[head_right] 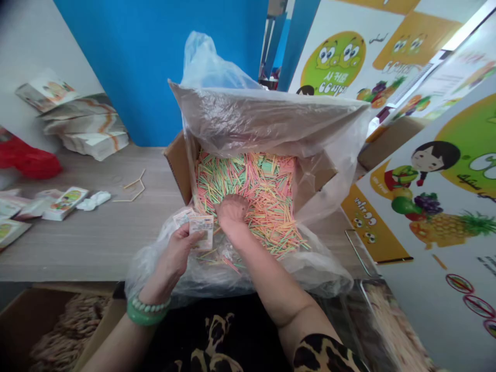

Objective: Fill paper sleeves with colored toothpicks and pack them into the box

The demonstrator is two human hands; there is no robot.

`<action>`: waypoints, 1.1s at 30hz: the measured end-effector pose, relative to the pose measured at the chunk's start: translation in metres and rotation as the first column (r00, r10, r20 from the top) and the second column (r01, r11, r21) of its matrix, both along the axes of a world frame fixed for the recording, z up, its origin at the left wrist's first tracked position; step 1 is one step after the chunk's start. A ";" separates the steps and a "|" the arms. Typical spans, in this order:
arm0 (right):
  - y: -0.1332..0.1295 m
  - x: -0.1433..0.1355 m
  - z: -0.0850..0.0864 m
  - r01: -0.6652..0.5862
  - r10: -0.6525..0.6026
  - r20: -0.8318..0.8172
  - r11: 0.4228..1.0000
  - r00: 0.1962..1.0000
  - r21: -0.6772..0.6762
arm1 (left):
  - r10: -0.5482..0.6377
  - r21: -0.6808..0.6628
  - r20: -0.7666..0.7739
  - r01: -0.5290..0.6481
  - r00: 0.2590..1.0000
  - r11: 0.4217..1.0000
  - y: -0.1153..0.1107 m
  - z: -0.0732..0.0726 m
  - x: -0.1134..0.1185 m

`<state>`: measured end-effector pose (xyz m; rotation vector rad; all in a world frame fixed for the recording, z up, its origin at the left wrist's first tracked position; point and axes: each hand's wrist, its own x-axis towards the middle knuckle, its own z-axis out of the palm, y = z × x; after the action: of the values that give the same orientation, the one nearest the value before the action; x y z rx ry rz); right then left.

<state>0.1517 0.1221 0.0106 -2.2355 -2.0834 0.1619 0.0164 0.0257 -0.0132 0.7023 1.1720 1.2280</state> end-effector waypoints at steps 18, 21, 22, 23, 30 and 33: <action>0.026 0.025 0.001 0.080 -0.092 -0.250 0.995 0.964 -0.057 | -0.038 -0.029 0.169 0.044 0.985 0.999 -0.004 -0.015 -0.011; 0.025 0.038 0.000 0.090 -0.067 -0.359 0.995 0.931 0.047 | -0.019 -0.026 0.158 0.024 0.987 0.999 -0.004 -0.014 -0.010; 0.025 0.042 -0.001 0.085 -0.045 -0.386 0.992 0.921 0.088 | -0.021 -0.023 0.145 0.025 0.989 0.999 -0.004 -0.014 -0.010; 0.025 0.045 -0.003 0.073 -0.011 -0.419 0.989 0.908 0.131 | -0.029 -0.018 0.130 0.031 0.991 0.999 -0.005 -0.014 -0.010; 0.015 0.061 -0.006 0.121 0.099 -0.842 0.974 0.531 0.191 | -0.064 -0.038 0.110 0.068 0.992 0.997 -0.008 -0.010 -0.007; -0.010 0.059 -0.008 0.035 0.127 -0.947 0.989 0.297 0.144 | -0.075 -0.041 0.097 0.080 0.992 0.996 -0.009 -0.006 -0.007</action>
<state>0.2102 0.1122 0.0027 -1.2956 -1.3298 1.0454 0.0092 0.0166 -0.0190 0.6431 1.0800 1.1547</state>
